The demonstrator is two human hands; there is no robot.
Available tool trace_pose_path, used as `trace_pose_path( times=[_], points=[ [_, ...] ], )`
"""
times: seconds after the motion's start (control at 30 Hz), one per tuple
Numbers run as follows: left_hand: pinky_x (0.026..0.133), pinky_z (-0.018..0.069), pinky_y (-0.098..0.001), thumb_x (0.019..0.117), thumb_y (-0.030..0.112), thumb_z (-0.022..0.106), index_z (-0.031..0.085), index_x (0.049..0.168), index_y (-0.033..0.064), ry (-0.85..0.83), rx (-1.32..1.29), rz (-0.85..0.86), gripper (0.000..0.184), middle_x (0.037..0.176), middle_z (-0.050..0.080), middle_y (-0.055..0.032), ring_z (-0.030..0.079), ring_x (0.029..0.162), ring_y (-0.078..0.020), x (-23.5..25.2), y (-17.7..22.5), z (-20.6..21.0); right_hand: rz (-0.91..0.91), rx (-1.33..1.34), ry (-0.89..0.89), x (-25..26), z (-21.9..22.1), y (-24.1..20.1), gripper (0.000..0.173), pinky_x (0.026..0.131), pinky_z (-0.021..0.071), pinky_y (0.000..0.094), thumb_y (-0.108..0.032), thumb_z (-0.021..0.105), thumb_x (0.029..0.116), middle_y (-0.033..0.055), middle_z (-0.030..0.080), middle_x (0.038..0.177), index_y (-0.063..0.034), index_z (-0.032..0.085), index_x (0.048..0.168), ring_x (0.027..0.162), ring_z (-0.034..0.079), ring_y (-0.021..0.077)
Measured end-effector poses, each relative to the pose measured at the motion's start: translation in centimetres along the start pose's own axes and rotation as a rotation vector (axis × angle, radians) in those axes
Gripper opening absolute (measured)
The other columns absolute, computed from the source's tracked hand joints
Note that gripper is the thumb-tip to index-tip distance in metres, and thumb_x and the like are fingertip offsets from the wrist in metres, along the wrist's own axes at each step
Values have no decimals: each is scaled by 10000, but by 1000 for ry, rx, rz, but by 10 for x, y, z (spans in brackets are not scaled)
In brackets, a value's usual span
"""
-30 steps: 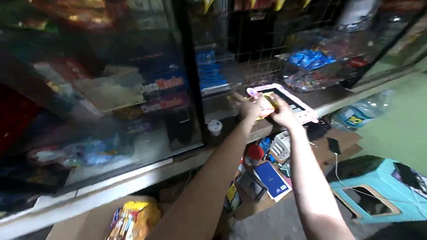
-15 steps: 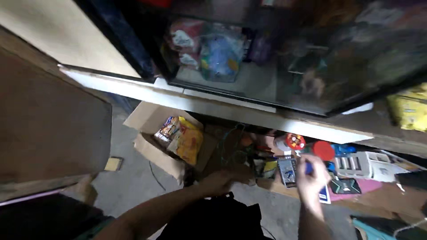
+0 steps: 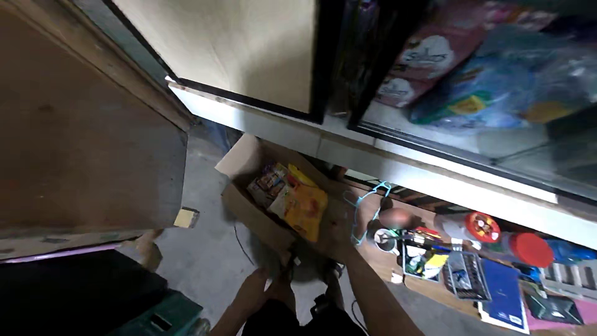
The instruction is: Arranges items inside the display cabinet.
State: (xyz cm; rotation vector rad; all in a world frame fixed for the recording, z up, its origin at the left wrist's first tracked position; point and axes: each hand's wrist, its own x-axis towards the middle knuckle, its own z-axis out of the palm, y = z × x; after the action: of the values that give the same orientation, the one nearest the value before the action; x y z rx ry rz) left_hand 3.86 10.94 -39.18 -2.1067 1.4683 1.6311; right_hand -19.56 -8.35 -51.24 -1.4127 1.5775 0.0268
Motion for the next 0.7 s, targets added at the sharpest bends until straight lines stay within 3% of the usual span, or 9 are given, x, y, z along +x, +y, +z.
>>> trace_pose_path(
  times=[0.13, 0.2, 0.27, 0.37, 0.6, 0.67, 0.7],
  points=[
    [1100, 438, -502, 1046, 207, 546, 536, 1425, -10, 1, -48, -53, 437, 1365, 588, -258, 587, 1256, -387, -17, -50, -7, -95, -127, 13, 15, 62, 13, 500, 1150, 410, 493, -234, 552, 1041, 250, 525, 1459, 43, 495, 1453, 1376, 494, 365],
    [1093, 443, -495, 1044, 192, 547, 545, 1412, -25, 27, -63, -82, 427, 1345, 599, -265, 596, 1242, -391, -25, -74, -11, 45, 81, 39, 28, 79, 8, 449, 1109, 439, 524, -221, 499, 1075, 274, 561, 1407, 57, 512, 1428, 1319, 542, 385],
    [1094, 438, -499, 1045, 182, 548, 540, 1414, -35, 38, -80, -110, 428, 1347, 596, -271, 593, 1242, -397, -32, -93, -17, 239, 231, 39, 31, 78, -14, 460, 1138, 388, 536, -231, 426, 1111, 311, 521, 1440, 80, 482, 1445, 1349, 508, 415],
    [1087, 442, -490, 1042, 167, 553, 539, 1409, -44, 57, -99, -128, 423, 1336, 597, -280, 596, 1231, -401, -37, -114, -24, 307, 38, 38, 30, 69, -38, 443, 1142, 396, 526, -205, 433, 1101, 296, 525, 1451, 63, 487, 1450, 1366, 510, 412],
    [1106, 428, -467, 1062, 206, 522, 517, 1434, -30, 0, -87, -72, 440, 1380, 576, -258, 579, 1266, -375, -24, -111, -32, 278, -146, -102, 27, 61, -40, 565, 1131, 403, 542, -186, 561, 1048, 307, 529, 1439, 59, 376, 1523, 1350, 521, 430],
    [1110, 425, -476, 1063, 215, 521, 513, 1438, -28, -20, -66, -33, 447, 1389, 573, -254, 577, 1271, -377, -18, -103, -32, 264, -231, -156, 20, 63, -37, 579, 1141, 398, 539, -207, 520, 1067, 298, 505, 1470, 53, 332, 1549, 1373, 500, 427],
    [1120, 417, -478, 1064, 218, 518, 509, 1444, -27, -30, -47, -15, 452, 1399, 569, -253, 569, 1285, -378, -16, -96, -35, 257, -273, -169, 15, 62, -41, 530, 1147, 391, 530, -186, 487, 1078, 296, 502, 1475, 71, 367, 1525, 1383, 493, 419]
  ],
)
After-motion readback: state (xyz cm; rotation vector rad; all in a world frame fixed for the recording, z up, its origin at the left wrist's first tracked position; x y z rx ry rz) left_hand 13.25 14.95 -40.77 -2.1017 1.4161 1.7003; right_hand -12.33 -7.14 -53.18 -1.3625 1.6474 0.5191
